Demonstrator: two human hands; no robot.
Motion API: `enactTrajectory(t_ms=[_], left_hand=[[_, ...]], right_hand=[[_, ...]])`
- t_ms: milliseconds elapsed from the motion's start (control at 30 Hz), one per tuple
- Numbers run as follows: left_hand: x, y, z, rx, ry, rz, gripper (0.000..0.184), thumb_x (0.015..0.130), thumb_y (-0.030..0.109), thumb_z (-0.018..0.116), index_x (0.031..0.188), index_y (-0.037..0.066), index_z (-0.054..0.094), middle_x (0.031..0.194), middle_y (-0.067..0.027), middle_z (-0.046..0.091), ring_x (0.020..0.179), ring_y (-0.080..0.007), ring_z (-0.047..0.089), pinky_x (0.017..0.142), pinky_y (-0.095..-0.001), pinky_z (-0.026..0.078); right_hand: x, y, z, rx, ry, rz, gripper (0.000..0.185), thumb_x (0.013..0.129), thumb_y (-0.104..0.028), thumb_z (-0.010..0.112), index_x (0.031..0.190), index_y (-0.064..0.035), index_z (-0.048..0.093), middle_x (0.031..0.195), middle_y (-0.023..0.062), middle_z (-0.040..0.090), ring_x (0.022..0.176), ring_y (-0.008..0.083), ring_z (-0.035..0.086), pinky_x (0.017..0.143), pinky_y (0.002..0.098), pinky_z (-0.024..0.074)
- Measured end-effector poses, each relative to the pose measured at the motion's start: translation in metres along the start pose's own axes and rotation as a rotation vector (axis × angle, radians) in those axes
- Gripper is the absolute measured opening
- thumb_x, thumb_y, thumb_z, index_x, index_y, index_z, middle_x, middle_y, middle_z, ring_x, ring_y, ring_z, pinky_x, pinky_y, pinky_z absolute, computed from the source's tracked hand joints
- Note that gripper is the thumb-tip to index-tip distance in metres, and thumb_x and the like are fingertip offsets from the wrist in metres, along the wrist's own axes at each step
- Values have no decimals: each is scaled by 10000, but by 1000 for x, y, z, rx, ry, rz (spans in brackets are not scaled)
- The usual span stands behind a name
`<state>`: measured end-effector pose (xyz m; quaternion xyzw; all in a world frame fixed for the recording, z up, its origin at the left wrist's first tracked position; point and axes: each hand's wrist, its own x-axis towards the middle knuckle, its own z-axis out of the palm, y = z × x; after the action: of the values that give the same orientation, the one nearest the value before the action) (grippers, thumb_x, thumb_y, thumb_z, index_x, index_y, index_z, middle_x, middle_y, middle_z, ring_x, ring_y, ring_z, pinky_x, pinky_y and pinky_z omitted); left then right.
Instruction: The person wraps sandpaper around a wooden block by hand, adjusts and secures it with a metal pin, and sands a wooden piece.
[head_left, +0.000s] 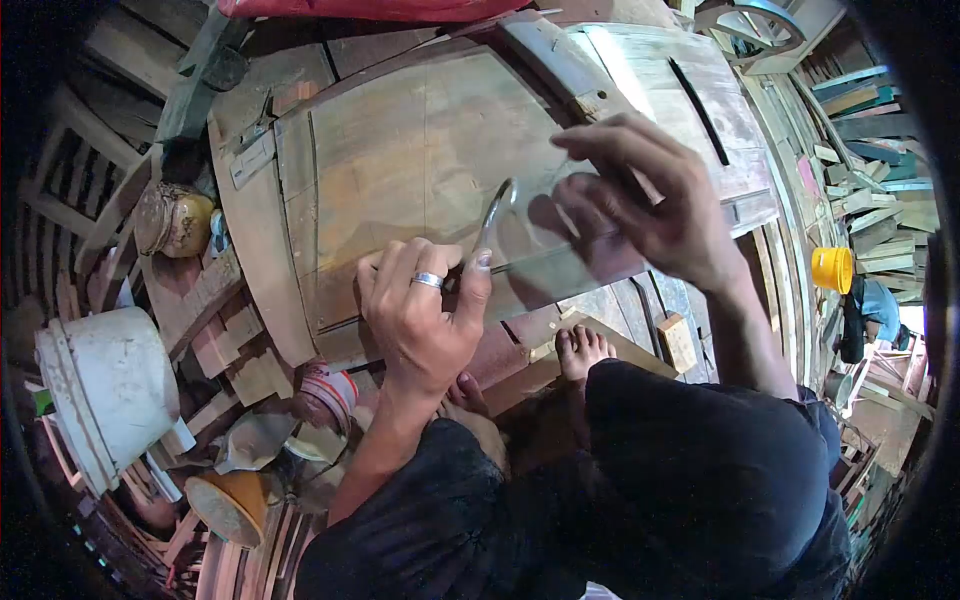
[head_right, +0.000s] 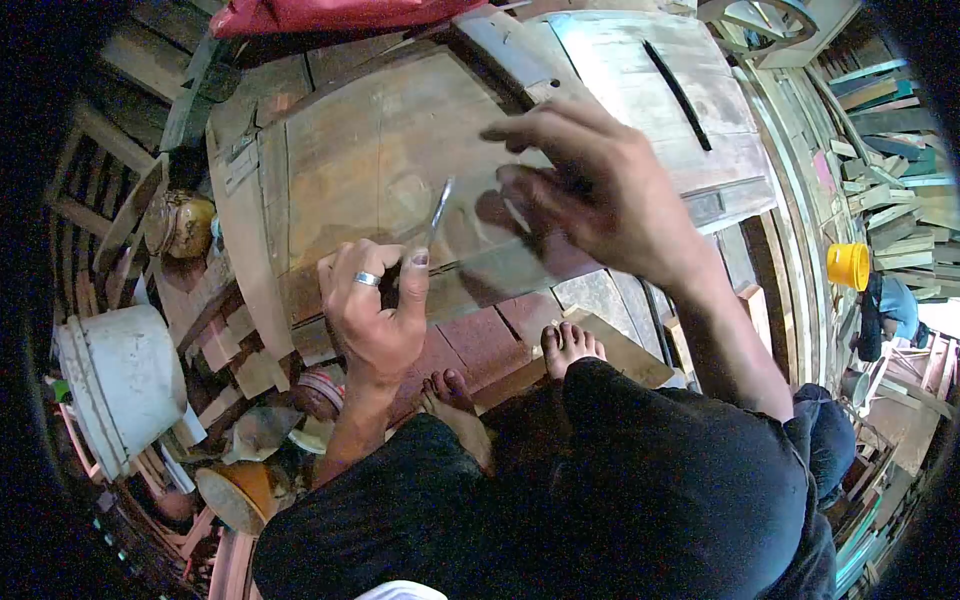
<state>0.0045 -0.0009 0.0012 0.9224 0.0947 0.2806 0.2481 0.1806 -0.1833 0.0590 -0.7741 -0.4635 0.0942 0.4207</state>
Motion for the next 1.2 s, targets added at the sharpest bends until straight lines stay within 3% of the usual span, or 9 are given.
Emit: enactTrajectory(t_ms=[133,467,600,700,900,933,1000,1067,1200], left_hand=[[0,-1,1,8,3,1,233,943,266,705,816,95,610,752,-53,582,734,-278,577,734,-416,379],[-4,-4,0,-49,10,28,217,976,233,655,825,81,621,757,-69,583,742,-282,570,747,-422,385],[-4,-5,-1,-86,25,39,219,973,244,665,832,80,631,766,-64,598,745,-275,576,750,-413,385],[1,0,-1,-96,22,41,220,953,269,696,834,91,643,775,-51,613,748,-263,585,753,-405,386],[2,4,-5,-82,-65,2,137,899,198,742,898,74,683,789,-68,652,775,-284,597,785,-404,419],[1,1,-2,-86,-36,15,175,910,265,739,933,97,695,822,-48,656,787,-264,603,781,-398,411],[1,0,0,-87,-2,31,219,920,333,736,967,121,708,854,-28,661,800,-243,610,778,-392,404],[0,0,-1,-86,-13,20,414,903,469,733,1121,118,703,1050,-71,678,934,-264,626,855,-409,417],[2,5,-7,41,-58,64,616,858,603,722,1262,141,669,1241,-111,627,1069,-300,604,938,-443,409]], right_hand=[[-3,-5,13,-79,-139,24,355,918,-79,727,1269,-43,686,1056,135,686,934,278,705,802,375,565],[5,-5,46,-95,-61,-41,272,940,-90,711,1192,9,692,985,155,672,834,306,709,724,384,556],[5,-5,40,90,-14,32,172,966,-85,701,1095,28,687,909,92,687,763,171,693,666,325,551],[6,-6,19,442,37,333,178,1027,-154,670,1090,11,696,828,27,705,640,91,616,603,252,510],[-3,31,-16,-85,288,282,290,1077,-272,583,1059,-2,687,861,48,702,828,91,640,774,258,501],[-7,29,-9,-82,272,378,291,1073,-267,583,1064,7,680,860,46,688,881,125,648,825,288,502],[-11,28,4,-120,272,172,298,1080,-265,571,1074,15,673,875,44,678,882,133,630,839,304,496],[-11,-2,5,79,150,437,320,1103,-267,529,1055,18,664,935,58,673,892,122,608,855,303,489],[-9,-1,8,273,-33,326,372,1122,-313,479,1053,25,618,950,84,671,837,133,639,804,298,523]])
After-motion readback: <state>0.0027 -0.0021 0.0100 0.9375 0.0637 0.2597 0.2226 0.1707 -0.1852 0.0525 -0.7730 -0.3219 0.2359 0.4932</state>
